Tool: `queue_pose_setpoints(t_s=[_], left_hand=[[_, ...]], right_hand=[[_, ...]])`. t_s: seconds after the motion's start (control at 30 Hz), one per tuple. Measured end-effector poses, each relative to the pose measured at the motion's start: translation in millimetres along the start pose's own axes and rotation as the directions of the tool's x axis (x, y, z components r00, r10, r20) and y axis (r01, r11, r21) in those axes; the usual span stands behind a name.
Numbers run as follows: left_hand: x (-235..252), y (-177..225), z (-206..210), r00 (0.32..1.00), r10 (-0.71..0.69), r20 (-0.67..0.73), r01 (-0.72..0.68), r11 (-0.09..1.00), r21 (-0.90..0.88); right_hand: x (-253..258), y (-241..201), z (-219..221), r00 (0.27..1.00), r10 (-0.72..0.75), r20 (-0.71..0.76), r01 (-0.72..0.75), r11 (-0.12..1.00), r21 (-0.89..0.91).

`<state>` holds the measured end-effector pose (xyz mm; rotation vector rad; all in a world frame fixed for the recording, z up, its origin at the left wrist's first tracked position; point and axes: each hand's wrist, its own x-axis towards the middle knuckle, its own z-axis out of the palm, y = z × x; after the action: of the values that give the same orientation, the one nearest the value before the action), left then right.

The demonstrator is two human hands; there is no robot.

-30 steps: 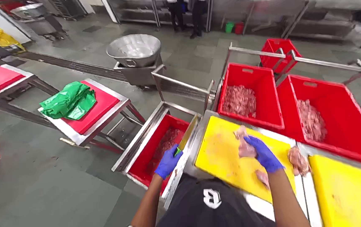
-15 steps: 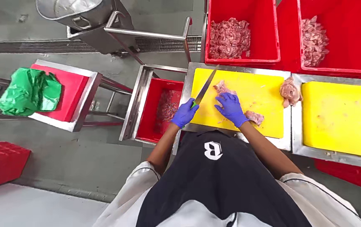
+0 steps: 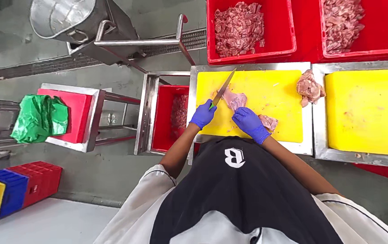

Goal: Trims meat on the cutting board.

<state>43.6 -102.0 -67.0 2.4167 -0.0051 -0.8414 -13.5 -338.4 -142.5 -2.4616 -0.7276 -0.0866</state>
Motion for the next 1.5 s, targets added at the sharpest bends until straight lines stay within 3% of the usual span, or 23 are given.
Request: queue_pose_setpoints(t_s=[0.13,0.27,0.53,0.7,0.87,1.03,1.2,1.4,1.5], left_hand=[[-1,2,4,1.0,-0.018,-0.024,0.018,1.0,0.005],[-5,6,6,0.998,-0.025,-0.049,0.026,1.0,0.014],[-41,47,38,0.999,-0.028,-0.023,0.026,0.999,-0.047],[-42,68,67,0.987,-0.164,-0.007,0.163,0.986,-0.022],[-41,82,74,0.973,-0.228,-0.04,0.228,0.973,0.014],[-39,92,76,0.958,-0.282,-0.05,0.284,0.958,0.039],[-46,88,75,0.952,-0.306,-0.005,0.306,0.951,0.051],[-113,48,81,0.901,-0.421,0.105,0.408,0.904,0.125],[-104,50,77,0.902,-0.41,0.135,0.393,0.909,0.138]], right_hand=[[-3,-7,-18,0.997,0.055,0.045,-0.061,0.986,0.157],[14,15,-43,0.997,0.071,0.028,-0.074,0.989,0.13],[48,83,-66,0.956,-0.27,0.114,0.256,0.958,0.126],[70,100,-64,0.864,-0.486,0.136,0.462,0.87,0.174],[92,104,-52,0.69,-0.703,0.174,0.654,0.707,0.268],[95,112,-35,0.578,-0.807,0.123,0.757,0.586,0.288],[89,114,-29,0.621,-0.781,0.058,0.743,0.611,0.273],[81,111,-20,0.695,-0.719,-0.014,0.699,0.67,0.252],[74,106,-16,0.714,-0.699,-0.045,0.684,0.682,0.259]])
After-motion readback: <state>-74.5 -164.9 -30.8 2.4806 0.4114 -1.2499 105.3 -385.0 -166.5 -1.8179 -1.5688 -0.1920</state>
